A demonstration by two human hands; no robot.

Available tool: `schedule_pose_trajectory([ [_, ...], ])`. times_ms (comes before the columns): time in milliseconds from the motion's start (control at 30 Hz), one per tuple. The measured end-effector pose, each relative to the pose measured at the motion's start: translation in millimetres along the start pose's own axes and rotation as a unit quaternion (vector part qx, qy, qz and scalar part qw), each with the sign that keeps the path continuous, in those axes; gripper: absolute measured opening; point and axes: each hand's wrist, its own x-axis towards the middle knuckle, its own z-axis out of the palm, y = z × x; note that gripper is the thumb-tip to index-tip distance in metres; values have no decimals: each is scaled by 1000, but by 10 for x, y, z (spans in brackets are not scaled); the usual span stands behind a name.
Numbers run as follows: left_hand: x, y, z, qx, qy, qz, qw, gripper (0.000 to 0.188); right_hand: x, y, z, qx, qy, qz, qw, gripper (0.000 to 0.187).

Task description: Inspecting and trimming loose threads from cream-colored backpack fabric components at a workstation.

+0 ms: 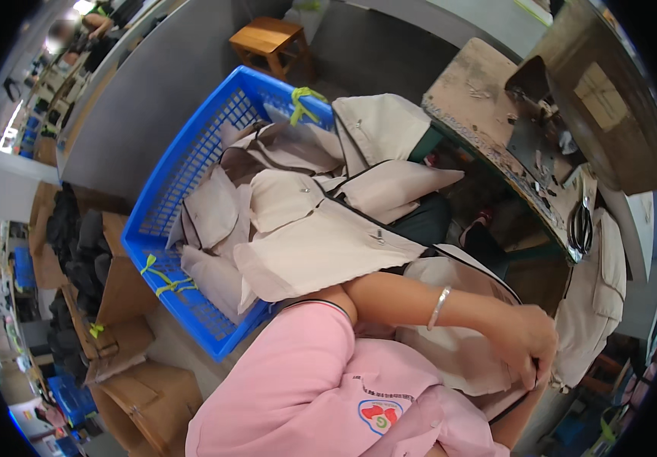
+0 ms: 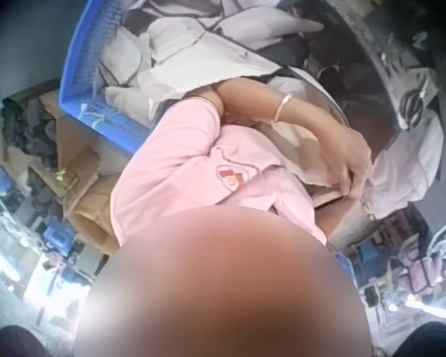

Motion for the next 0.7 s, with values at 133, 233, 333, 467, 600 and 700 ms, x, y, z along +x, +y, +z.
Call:
schedule_pose_trajectory([
  [133,-125,-187,-326,32,47,-95,994,30,-80,28,-285,-229,58,41,971,23],
  [233,-135,-429,-508,98,58,-180,977,42,28,-369,-168,-546,226,-79,803,18],
  [333,-156,-666,-619,90,77,-210,970,34,177,-517,221,-600,203,-40,773,13],
  [467,-122,-716,-940,-12,64,-264,962,22,338,-475,144,-161,-108,56,979,25],
  [600,-63,-582,-1098,-193,61,-320,926,19,824,-299,4,-204,206,-158,944,42],
  [700,-40,-623,-1143,-269,66,-294,915,19,1198,-100,-103,-208,131,-247,937,48],
])
